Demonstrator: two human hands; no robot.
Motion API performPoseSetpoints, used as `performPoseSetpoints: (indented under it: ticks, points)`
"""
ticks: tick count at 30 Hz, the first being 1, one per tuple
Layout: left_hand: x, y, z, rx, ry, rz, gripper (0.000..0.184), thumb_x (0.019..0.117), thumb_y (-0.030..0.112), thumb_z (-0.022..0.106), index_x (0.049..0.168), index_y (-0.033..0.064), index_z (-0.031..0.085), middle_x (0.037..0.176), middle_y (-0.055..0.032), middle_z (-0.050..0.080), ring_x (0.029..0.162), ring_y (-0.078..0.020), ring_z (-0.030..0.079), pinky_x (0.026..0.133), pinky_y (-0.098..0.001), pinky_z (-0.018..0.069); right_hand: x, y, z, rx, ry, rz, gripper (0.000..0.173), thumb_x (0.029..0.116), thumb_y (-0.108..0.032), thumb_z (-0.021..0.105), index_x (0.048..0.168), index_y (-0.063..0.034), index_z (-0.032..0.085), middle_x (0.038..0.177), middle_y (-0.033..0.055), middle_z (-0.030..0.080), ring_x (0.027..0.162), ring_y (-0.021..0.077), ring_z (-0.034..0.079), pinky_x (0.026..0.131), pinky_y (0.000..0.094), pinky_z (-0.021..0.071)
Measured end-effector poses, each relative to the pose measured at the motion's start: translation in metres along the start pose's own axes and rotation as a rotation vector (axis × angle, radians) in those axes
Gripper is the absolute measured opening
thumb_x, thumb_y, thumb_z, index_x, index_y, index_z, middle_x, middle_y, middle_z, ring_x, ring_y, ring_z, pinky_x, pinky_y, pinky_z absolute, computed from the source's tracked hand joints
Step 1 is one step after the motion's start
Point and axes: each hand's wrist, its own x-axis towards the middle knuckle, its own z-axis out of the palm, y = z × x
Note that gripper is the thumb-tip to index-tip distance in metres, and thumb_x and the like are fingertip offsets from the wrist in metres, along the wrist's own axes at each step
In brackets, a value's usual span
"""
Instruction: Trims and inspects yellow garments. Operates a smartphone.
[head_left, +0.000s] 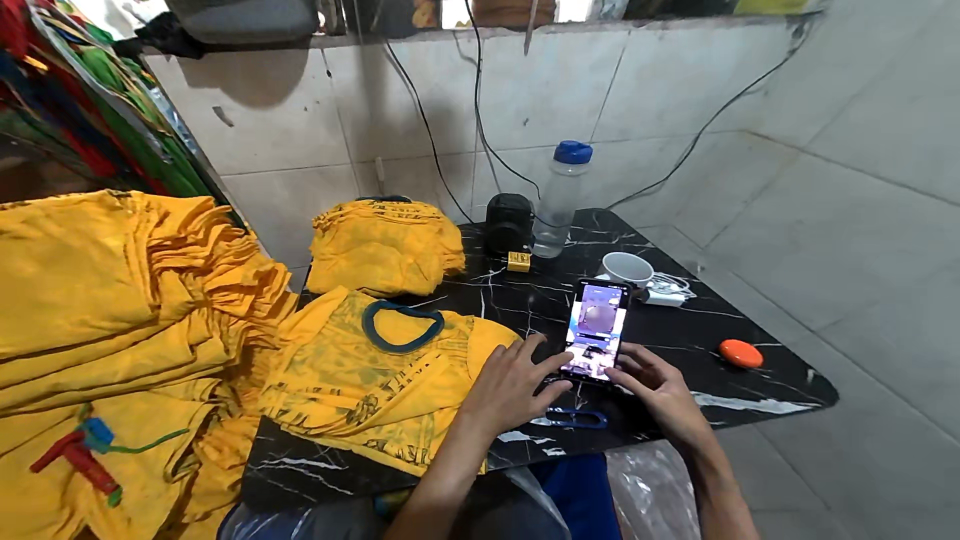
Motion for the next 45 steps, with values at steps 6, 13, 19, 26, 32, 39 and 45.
performPoseSetpoints:
  ticks: [6,13,19,26,32,39,45]
  points:
    - [0.001,0.001,0.0,0.004,0.002,0.01,0.045,0.1056,0.056,0.042,0.14,0.0356,0.062,0.146,-0.007,0.055,0.115,-0.0212,0.063,0.087,-0.0406,0.0541,0.006,-0.01,0.025,-0.056,0.214,-0.005,0.024,0.091,-0.017,0.074,0.112,-0.0064,0.069,0.089,0.0025,0.074,0.075,0.0119,0.07,0.068,0.0285,0.0601]
    - [0.0,0.001,-0.001,0.007,-0.01,0.003,0.045,0.1055,0.057,0.042,0.141,0.0373,0.061,0.146,-0.0067,0.055,0.116,-0.0209,0.062,0.087,-0.0404,0.0537,0.008,-0.007,0.027,-0.068,0.205,-0.012,0.027,0.0909,-0.021,0.076,0.113,-0.0077,0.068,0.092,0.0029,0.074,0.078,0.0124,0.071,0.071,0.0297,0.0608]
    - [0.0,0.002,0.0,0.008,-0.001,0.007,0.042,0.1048,0.056,0.045,0.139,0.0384,0.063,0.147,-0.0074,0.055,0.115,-0.0227,0.062,0.087,-0.0428,0.0539,0.003,0.001,0.019,-0.04,0.11,-0.056,0.046,0.0816,-0.02,0.082,0.123,-0.0083,0.066,0.103,0.0061,0.075,0.087,0.0167,0.073,0.076,0.0321,0.0624]
    - [0.0,0.002,-0.001,0.018,-0.026,0.005,0.044,0.1054,0.057,0.042,0.141,0.0407,0.061,0.148,-0.0068,0.053,0.117,-0.0223,0.061,0.088,-0.0421,0.0525,0.005,0.001,0.022,-0.032,0.134,-0.064,0.042,0.0833,-0.022,0.082,0.12,-0.0084,0.067,0.1,0.0054,0.075,0.084,0.0156,0.073,0.075,0.0303,0.0619]
    - [0.0,0.001,-0.002,0.006,-0.024,0.001,0.044,0.1054,0.057,0.041,0.141,0.0405,0.061,0.148,-0.007,0.053,0.117,-0.0223,0.061,0.088,-0.0421,0.0529,0.004,-0.001,0.021,-0.006,0.126,-0.036,0.04,0.0863,-0.019,0.078,0.123,-0.0077,0.067,0.104,0.0065,0.075,0.088,0.0167,0.073,0.079,0.0315,0.062]
    - [0.0,0.002,-0.002,0.013,-0.035,-0.007,0.045,0.1056,0.058,0.04,0.142,0.0405,0.06,0.149,-0.0069,0.053,0.117,-0.0217,0.061,0.088,-0.0414,0.0527,0.003,0.001,0.02,0.008,0.129,-0.021,0.038,0.0869,-0.018,0.076,0.122,-0.0074,0.067,0.104,0.0061,0.075,0.088,0.0154,0.072,0.079,0.0297,0.0611]
    - [0.001,0.002,-0.003,0.01,-0.036,-0.006,0.045,0.1056,0.058,0.04,0.142,0.0396,0.06,0.148,-0.0066,0.053,0.117,-0.0215,0.061,0.088,-0.0413,0.0526,0.002,0.002,0.017,0.022,0.104,-0.02,0.044,0.0836,-0.02,0.08,0.124,-0.0088,0.067,0.104,0.0077,0.075,0.087,0.0186,0.072,0.078,0.0323,0.0609]
